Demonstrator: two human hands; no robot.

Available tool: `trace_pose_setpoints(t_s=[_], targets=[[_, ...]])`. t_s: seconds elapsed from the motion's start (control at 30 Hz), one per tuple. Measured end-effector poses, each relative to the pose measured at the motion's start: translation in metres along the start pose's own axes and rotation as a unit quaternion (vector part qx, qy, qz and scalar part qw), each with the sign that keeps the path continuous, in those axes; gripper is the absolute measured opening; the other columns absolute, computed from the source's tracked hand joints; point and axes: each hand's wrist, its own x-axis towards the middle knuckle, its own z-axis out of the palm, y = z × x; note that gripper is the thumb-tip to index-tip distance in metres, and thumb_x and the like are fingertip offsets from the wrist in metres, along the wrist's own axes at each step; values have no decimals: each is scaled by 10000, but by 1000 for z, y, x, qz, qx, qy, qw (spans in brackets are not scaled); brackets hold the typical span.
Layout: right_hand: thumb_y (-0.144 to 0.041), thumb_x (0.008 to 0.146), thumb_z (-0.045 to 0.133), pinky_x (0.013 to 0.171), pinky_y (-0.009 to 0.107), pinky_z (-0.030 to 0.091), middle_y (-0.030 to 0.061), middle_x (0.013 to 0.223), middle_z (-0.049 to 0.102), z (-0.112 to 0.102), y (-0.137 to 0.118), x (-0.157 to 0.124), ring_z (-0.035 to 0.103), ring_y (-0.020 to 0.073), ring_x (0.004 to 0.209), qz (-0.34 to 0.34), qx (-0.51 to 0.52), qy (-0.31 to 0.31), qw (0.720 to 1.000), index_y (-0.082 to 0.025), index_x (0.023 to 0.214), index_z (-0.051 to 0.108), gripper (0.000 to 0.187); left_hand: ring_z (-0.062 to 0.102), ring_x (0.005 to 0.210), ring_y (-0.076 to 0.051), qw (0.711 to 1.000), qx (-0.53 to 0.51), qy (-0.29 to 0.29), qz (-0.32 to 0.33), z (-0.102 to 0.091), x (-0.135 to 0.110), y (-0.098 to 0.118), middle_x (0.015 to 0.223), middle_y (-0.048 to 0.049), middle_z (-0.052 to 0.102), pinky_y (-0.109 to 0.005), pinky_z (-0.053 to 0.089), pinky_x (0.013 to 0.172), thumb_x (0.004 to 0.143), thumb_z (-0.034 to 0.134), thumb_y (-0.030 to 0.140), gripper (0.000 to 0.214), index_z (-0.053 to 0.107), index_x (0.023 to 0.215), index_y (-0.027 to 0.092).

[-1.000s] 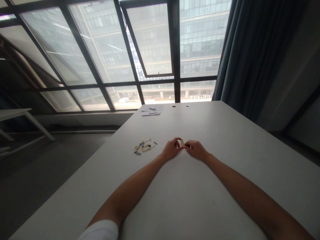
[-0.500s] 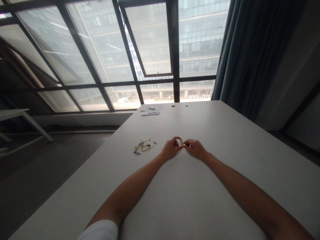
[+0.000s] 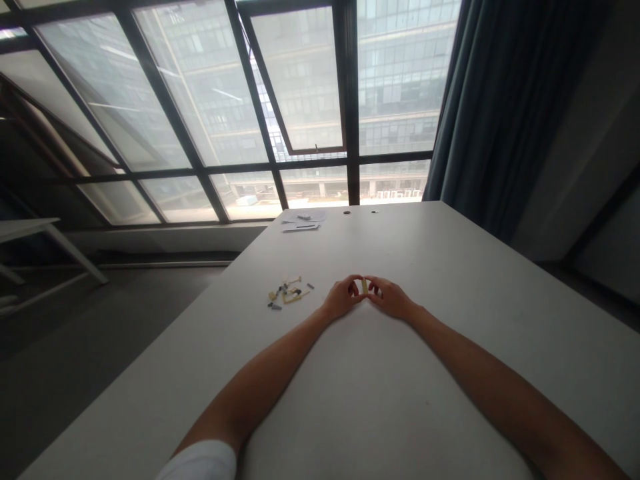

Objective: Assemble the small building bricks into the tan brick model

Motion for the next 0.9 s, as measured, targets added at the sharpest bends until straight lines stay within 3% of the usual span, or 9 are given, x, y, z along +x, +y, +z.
trace_pose_setpoints(t_s=[0.13, 0.27, 0.5, 0.9], targets=[[-221, 885, 678, 731, 283, 503, 43, 999, 702, -1, -1, 0, 626, 156, 766, 2, -11, 12, 1000, -218, 1321, 577, 448, 510, 603, -105, 1000, -11, -14, 4, 0, 0, 0, 713, 33, 632, -225, 418, 613, 817, 752, 456, 511, 631, 1250, 215], [-261, 877, 711, 745, 293, 504, 43, 974, 708, -2, -1, 1, 641, 169, 781, 7, -35, 37, 999, -215, 1282, 597, 423, 548, 649, -111, 1000, -21, -2, 20, 0, 1, -1, 888, 1, 686, -249, 472, 671, 829, 749, 454, 618, 546, 1373, 243], [-309, 877, 740, 712, 286, 498, 35, 951, 707, -3, -2, 2, 639, 172, 762, 12, -42, 44, 998, -219, 1230, 615, 385, 594, 750, -150, 999, -6, 21, 31, -2, 2, -1, 958, -70, 694, -287, 506, 719, 853, 724, 455, 317, 716, 1006, 177], [-304, 963, 627, 700, 279, 455, 28, 838, 708, -6, 1, 4, 633, 181, 729, 14, -59, 90, 994, -218, 1035, 689, 129, 603, 760, -148, 999, 2, -9, 32, -3, 1, 4, 945, -66, 703, -273, 498, 727, 904, 659, 338, 255, 752, 1103, 209]])
